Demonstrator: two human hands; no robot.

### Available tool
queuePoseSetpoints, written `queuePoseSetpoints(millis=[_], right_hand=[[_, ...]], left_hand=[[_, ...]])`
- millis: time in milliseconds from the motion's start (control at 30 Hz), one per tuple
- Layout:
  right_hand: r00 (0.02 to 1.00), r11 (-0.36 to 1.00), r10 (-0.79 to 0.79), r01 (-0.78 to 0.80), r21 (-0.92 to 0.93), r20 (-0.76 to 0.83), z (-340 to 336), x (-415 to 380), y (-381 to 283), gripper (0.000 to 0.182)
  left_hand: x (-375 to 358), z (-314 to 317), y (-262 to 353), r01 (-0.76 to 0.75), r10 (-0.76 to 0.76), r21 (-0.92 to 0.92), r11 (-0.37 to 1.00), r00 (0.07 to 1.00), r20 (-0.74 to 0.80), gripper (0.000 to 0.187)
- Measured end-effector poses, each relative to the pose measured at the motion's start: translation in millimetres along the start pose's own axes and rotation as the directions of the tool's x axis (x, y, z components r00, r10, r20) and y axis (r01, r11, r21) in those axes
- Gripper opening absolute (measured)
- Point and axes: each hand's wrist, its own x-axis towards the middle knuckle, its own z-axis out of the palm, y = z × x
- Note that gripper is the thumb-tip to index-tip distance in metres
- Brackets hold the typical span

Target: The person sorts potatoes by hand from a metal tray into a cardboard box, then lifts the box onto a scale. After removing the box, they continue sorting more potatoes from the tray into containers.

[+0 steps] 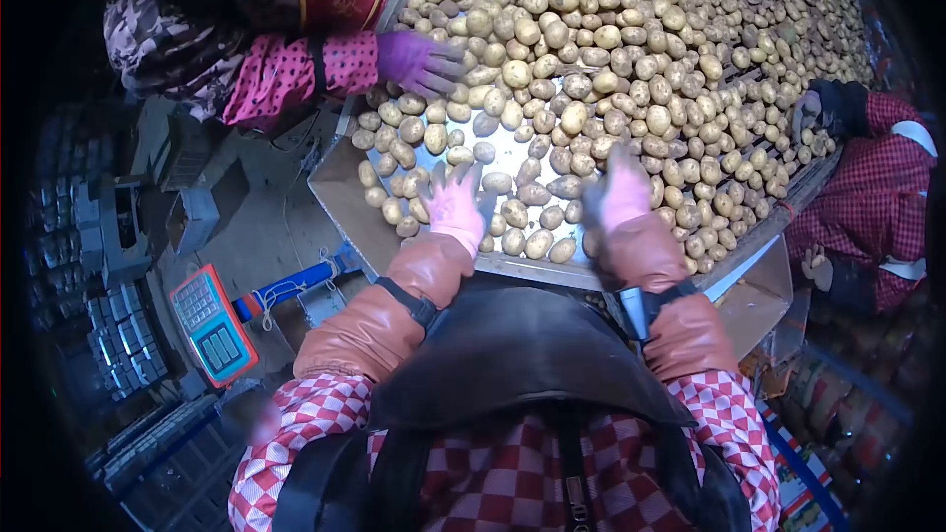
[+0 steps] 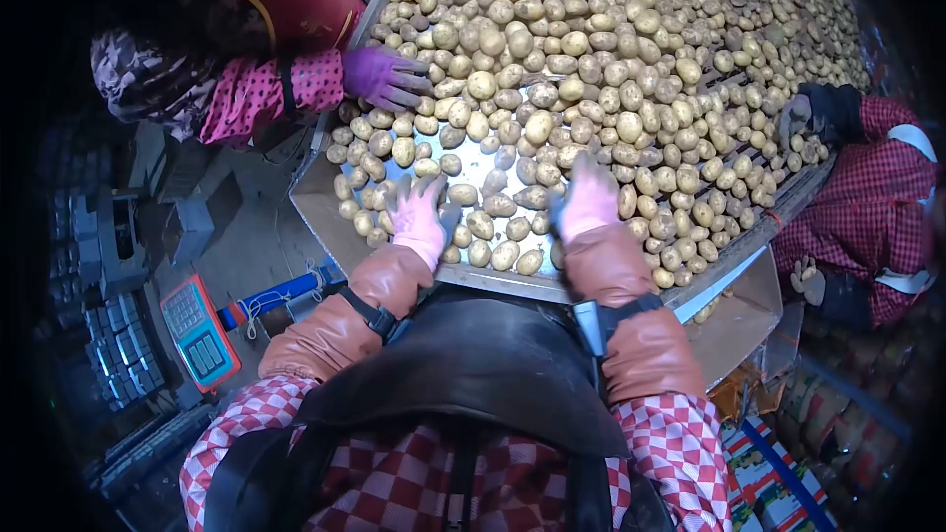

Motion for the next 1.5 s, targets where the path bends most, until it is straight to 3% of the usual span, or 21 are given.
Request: queuePoseSetpoints(millis=[33,100,133,200,267,300,333,400,467,667,833,867,933,1000,1033,1067,1167,1267,1400,1467,1500], right_hand=[[0.977,0.996,-0.068,0.056,-0.063,-0.201,17,-15,-14,0.086],[0.999,0.973,-0.012,0.003,0.231,0.037,34,-23,-34,0.071],[0.936,0.971,-0.065,-0.021,0.238,0.347,3,-30,-58,0.057],[0.895,0.980,-0.135,0.058,0.190,0.425,-22,-27,-81,0.040],[0.932,0.960,0.018,-0.118,0.255,0.363,-44,6,-75,0.031],[0.998,0.916,-0.001,0.028,0.400,-0.066,1,30,-47,0.023],[0.990,0.954,-0.057,0.093,0.285,-0.130,-55,54,-64,0.027],[0.941,0.966,-0.174,0.220,0.134,-0.290,-29,115,-40,0.033],[0.997,0.993,-0.071,0.067,-0.098,-0.039,-16,153,-48,0.036],[0.989,0.973,-0.144,0.145,-0.180,0.014,-16,170,-77,0.029],[0.992,0.993,-0.103,0.107,-0.044,0.075,-10,183,-38,0.035],[0.994,0.999,-0.031,0.028,0.026,0.107,-20,174,-34,0.036],[0.985,0.696,0.112,-0.173,0.697,0.132,-27,152,-10,0.032],[0.967,0.231,0.146,-0.237,0.944,0.207,-66,98,-1,0.029],[0.960,0.134,0.132,-0.263,0.955,0.246,-80,65,9,0.029],[0.952,0.120,0.120,-0.295,0.948,0.282,-91,26,21,0.029],[0.914,0.262,0.162,-0.404,0.876,0.373,-107,-97,59,0.028],[0.865,0.554,0.251,-0.497,0.668,0.435,-100,-200,86,0.027],[0.819,0.773,0.263,-0.495,0.396,0.510,-86,-284,89,0.026],[0.676,0.872,0.203,-0.453,0.183,0.708,-78,-283,108,0.043],[0.703,0.827,0.244,-0.510,0.235,0.668,-88,-266,100,0.046]], left_hand=[[0,-10,11,-0.072,0.071,-0.023,0.997,0.997,-0.019,0.043],[4,-6,25,-0.218,0.216,-0.048,0.975,0.975,-0.045,0.050],[12,-11,33,-0.310,0.322,-0.182,0.933,0.946,0.037,0.055],[32,-8,24,-0.407,0.401,0.028,0.913,0.907,0.131,0.055],[42,-34,5,-0.291,0.294,-0.043,0.956,0.948,0.125,0.052],[42,-29,-2,-0.182,0.189,-0.060,0.982,0.970,0.151,0.048],[36,-29,-7,-0.118,0.119,-0.019,0.993,0.979,0.163,0.047],[19,-23,-10,-0.033,0.040,-0.062,0.998,0.994,0.102,0.049],[2,-17,-6,-0.123,0.119,0.068,0.990,0.991,0.058,0.057],[-28,-29,0,-0.570,0.575,-0.089,0.817,0.791,0.210,0.066],[-9,-11,-46,-0.266,0.252,0.136,0.954,0.961,0.116,0.064],[-6,-21,-50,-0.174,0.176,-0.028,0.984,0.979,0.103,0.065],[-11,-25,-51,-0.026,0.025,0.018,0.999,0.997,0.072,0.062],[-8,-13,-44,0.096,-0.095,0.023,0.995,0.995,-0.021,0.060],[-1,-11,-41,0.072,-0.071,-0.046,0.996,0.997,0.020,0.058],[4,-24,-24,-0.163,0.163,0.005,0.987,0.987,0.003,0.057],[20,-25,14,-0.611,0.618,-0.096,0.786,0.776,0.127,0.063],[57,-10,36,-0.573,0.528,0.087,0.815,0.797,0.293,0.075],[79,10,71,-0.375,0.361,-0.001,0.927,0.893,0.269,0.084],[79,-11,98,-0.403,0.406,-0.079,0.912,0.856,0.321,0.081],[90,10,88,-0.568,0.593,-0.176,0.804,0.791,0.153,0.075]])
